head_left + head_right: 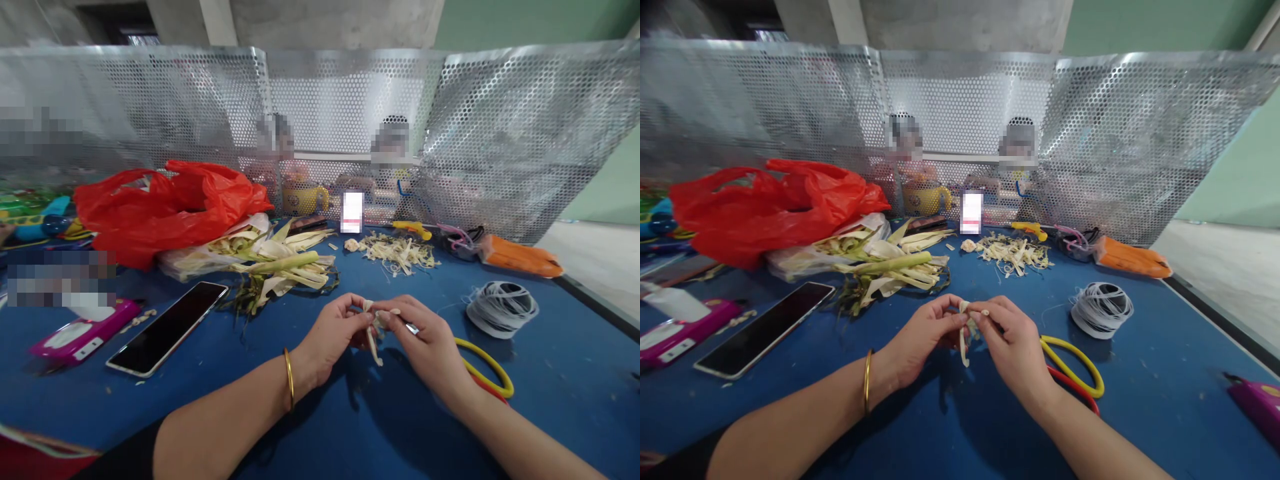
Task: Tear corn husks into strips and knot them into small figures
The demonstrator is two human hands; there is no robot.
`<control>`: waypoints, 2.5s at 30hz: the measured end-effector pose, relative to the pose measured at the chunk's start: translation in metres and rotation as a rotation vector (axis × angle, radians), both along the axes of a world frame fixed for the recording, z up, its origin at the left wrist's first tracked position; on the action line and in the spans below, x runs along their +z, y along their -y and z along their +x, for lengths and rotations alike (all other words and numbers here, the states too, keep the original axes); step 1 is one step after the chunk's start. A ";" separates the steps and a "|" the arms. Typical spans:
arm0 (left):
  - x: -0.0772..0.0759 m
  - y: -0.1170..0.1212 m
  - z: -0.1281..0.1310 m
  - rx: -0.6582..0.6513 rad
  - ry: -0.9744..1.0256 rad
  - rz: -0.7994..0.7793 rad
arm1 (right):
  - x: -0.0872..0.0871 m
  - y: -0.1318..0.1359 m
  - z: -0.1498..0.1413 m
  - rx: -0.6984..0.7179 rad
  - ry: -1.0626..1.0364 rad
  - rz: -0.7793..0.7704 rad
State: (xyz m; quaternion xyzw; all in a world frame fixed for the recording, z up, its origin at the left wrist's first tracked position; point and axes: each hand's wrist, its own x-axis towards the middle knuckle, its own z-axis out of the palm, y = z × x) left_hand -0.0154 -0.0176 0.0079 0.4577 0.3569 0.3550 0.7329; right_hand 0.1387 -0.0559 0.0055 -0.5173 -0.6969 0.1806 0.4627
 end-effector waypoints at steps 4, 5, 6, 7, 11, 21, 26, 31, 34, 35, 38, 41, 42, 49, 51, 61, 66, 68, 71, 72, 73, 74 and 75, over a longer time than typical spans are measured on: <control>-0.001 -0.001 0.000 0.008 -0.009 -0.038 | -0.002 0.000 0.000 0.025 0.040 -0.022; -0.001 -0.001 0.000 0.011 -0.009 -0.049 | -0.002 0.000 0.000 0.030 0.053 -0.025; -0.001 -0.001 0.000 0.013 -0.006 -0.058 | -0.001 0.000 0.000 0.039 0.066 -0.026; -0.001 -0.001 0.000 0.015 -0.001 -0.064 | -0.001 0.000 0.000 0.050 0.077 -0.024; -0.002 -0.002 0.000 0.047 -0.002 -0.055 | 0.000 0.000 0.000 0.064 0.098 -0.043; -0.004 -0.003 0.000 0.115 0.009 -0.007 | -0.004 -0.001 0.000 0.095 0.053 -0.097; -0.007 -0.005 -0.001 0.064 0.048 -0.073 | -0.003 -0.001 0.000 0.084 0.045 -0.084; -0.006 -0.005 0.000 0.070 0.027 -0.068 | -0.002 -0.001 -0.002 -0.007 -0.041 -0.116; -0.005 -0.002 0.002 0.082 -0.013 -0.052 | -0.002 -0.001 -0.002 -0.057 -0.185 -0.159; -0.005 -0.001 0.003 0.082 -0.021 -0.045 | -0.001 -0.001 -0.002 -0.061 -0.216 -0.169; -0.004 0.001 0.004 0.075 -0.028 -0.021 | 0.000 -0.002 -0.002 -0.054 -0.260 -0.208; -0.004 0.001 0.005 0.092 -0.017 -0.007 | 0.001 -0.003 -0.002 -0.030 -0.290 -0.261; -0.004 0.001 0.005 0.103 -0.014 -0.002 | 0.001 -0.003 -0.002 -0.027 -0.294 -0.276; -0.004 0.001 0.004 0.110 -0.017 0.011 | 0.002 -0.003 -0.004 -0.005 -0.246 -0.277; -0.004 0.001 0.005 0.112 -0.020 0.009 | 0.002 -0.002 -0.004 -0.002 -0.245 -0.292; -0.001 0.002 0.004 0.031 0.004 -0.007 | -0.002 -0.003 -0.001 -0.029 -0.185 -0.286; -0.002 0.002 0.004 0.018 -0.001 0.009 | -0.002 -0.004 0.000 -0.026 -0.137 -0.298; -0.003 0.001 0.004 0.029 -0.006 0.017 | -0.002 -0.004 0.000 -0.021 -0.128 -0.308; -0.005 -0.001 0.004 0.031 -0.008 0.025 | -0.002 -0.005 0.000 -0.024 -0.126 -0.323; -0.006 -0.001 0.004 0.028 -0.008 0.026 | -0.002 -0.005 0.000 -0.026 -0.128 -0.329; -0.006 -0.001 0.004 0.027 -0.009 0.028 | -0.001 -0.006 -0.001 -0.028 -0.131 -0.337; -0.007 -0.001 0.004 0.029 -0.012 0.030 | -0.001 -0.006 -0.001 -0.030 -0.137 -0.348; -0.007 0.000 0.004 0.031 -0.015 0.034 | -0.001 -0.006 -0.001 -0.031 -0.146 -0.360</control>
